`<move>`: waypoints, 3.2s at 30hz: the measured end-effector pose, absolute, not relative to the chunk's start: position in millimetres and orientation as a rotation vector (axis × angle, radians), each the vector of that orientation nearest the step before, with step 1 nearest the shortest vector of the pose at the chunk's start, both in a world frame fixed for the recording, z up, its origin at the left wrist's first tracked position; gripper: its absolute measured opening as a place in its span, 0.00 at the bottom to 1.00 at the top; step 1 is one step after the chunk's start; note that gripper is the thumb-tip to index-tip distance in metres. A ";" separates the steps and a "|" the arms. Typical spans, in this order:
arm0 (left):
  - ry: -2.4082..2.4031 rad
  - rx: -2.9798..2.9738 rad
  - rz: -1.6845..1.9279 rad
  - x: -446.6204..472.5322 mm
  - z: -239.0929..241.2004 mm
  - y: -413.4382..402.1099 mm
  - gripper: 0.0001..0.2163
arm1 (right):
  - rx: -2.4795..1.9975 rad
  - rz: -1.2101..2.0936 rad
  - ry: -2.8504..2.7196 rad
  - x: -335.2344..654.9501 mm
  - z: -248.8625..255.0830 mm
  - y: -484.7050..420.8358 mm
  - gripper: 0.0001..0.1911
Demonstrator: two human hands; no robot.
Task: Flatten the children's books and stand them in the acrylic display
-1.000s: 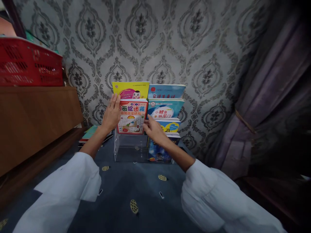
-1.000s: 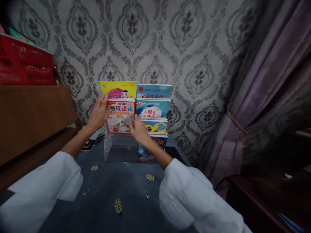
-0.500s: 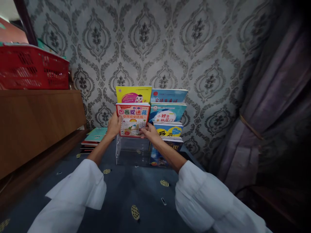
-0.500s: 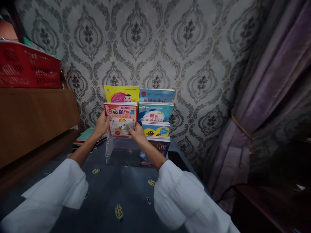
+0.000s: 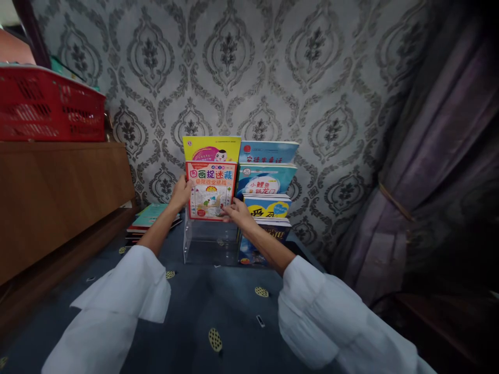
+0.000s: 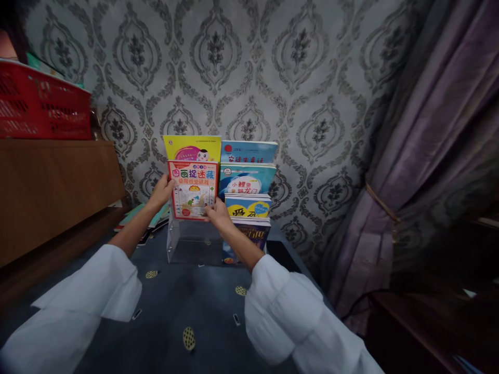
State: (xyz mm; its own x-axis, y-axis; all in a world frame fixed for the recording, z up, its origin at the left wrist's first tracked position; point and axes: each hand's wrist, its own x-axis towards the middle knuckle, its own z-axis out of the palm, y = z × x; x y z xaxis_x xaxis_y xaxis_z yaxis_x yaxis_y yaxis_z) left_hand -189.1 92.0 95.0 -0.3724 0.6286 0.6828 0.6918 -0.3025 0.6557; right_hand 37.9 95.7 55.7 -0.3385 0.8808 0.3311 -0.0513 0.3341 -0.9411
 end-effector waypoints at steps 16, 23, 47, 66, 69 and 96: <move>-1.917 -1.712 -1.708 -188.3 95.5 92.9 0.09 | -0.760 1.183 -1.622 35.5 48.0 97.1 0.16; -1.946 -1.698 -1.673 -184.7 95.6 91.0 0.09 | -0.763 1.189 -1.623 33.7 45.7 98.9 0.18; -1.921 -1.771 -1.705 -195.0 84.5 80.7 0.10 | -0.723 1.443 -1.700 49.4 -18.8 29.8 0.34; -1.817 -1.910 -1.662 -197.7 78.7 66.6 0.15 | -0.913 1.646 -1.615 68.8 -114.6 -11.8 0.30; -1.809 -1.928 -1.654 -196.5 77.8 64.1 0.14 | -0.910 1.674 -1.574 72.5 -124.0 -16.9 0.28; -2.490 -1.474 -0.639 -280.9 -69.7 57.3 0.20 | -0.812 1.518 -1.663 88.4 -144.6 -28.3 0.26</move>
